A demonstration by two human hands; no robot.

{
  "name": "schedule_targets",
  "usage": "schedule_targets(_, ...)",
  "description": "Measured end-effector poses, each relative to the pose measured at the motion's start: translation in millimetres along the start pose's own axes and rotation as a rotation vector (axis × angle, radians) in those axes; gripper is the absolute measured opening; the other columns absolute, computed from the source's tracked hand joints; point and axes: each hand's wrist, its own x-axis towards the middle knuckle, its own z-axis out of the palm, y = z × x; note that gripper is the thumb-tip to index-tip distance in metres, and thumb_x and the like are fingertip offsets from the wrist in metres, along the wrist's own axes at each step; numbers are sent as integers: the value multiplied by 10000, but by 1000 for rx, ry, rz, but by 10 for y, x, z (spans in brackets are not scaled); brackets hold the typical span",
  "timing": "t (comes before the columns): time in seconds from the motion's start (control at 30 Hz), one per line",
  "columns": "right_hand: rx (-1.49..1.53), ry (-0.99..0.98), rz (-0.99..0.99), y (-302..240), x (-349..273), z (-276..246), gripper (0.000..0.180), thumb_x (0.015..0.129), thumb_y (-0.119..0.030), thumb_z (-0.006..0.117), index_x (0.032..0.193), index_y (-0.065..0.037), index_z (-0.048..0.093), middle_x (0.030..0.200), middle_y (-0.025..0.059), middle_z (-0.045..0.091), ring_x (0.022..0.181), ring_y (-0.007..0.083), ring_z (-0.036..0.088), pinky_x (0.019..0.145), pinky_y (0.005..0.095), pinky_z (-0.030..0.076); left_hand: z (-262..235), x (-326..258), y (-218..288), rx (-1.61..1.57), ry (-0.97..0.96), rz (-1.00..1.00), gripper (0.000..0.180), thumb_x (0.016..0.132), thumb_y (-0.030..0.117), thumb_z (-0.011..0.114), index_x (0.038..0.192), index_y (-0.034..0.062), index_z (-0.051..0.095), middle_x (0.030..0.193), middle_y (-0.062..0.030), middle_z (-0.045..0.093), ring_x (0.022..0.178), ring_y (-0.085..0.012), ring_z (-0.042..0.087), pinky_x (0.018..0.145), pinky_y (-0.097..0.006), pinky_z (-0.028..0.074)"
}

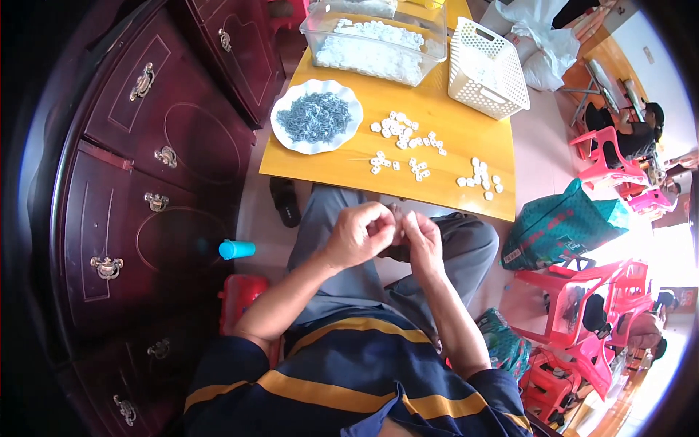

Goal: The person assembles small plastic components by inserting metal pins into them by hand and sets the assembled pieces on the table.

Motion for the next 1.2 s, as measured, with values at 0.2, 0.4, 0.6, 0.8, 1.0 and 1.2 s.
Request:
schedule_targets(0.2, -952, 179, -574, -217, 667, 326, 135, 898, -173, 701, 945, -47, 684, 878, 130, 699, 693, 296, 686, 650, 379, 540, -362, 23, -86, -124, 106, -147, 82, 904, 41, 696, 851, 19, 638, 717, 48, 608, 621, 2, 506, 553, -194, 418)
schedule_targets(0.4, -1267, 247, -590, -149, 958, 377, 187, 869, -236, 720, 930, -62, 687, 829, 119, 694, 782, 324, 682, 699, 421, 538, -601, -200, -286, -189, 161, -194, 57, 934, 0, 666, 899, 21, 626, 797, 55, 583, 682, 8, 511, 595, -165, 413)
schedule_targets(0.6, -1299, 242, -549, -120, 1077, 383, 225, 886, -294, 702, 897, -73, 661, 891, 139, 690, 788, 365, 685, 686, 457, 540, -730, -297, -359, -234, 191, -253, 53, 959, 41, 648, 907, 40, 636, 725, 58, 564, 602, -4, 489, 538, -180, 393)
schedule_targets(0.8, -1284, 271, -581, -43, 1108, 357, 202, 876, -241, 711, 922, -51, 665, 833, 136, 687, 783, 346, 676, 687, 437, 534, -722, -246, -361, -215, 185, -268, 51, 962, 41, 645, 912, 41, 636, 721, 56, 562, 598, -8, 488, 533, -184, 394)
schedule_targets(1.0, -1035, 155, -630, -102, 843, 259, 140, 903, -150, 709, 926, -36, 632, 820, 146, 681, 690, 308, 674, 633, 385, 530, -605, -110, -333, -264, 170, -281, 34, 949, 9, 656, 917, 6, 643, 784, 61, 586, 678, 9, 520, 594, -160, 413)
schedule_targets(1.2, -242, -9, -165, 33, 254, -37, 94, 984, -81, 644, 1045, -23, 601, 825, 14, 689, 649, 48, 571, 587, 197, 468, -348, -23, -290, -254, 50, -286, 68, 967, 58, 663, 928, 7, 644, 796, 51, 602, 697, -2, 519, 598, -181, 425)
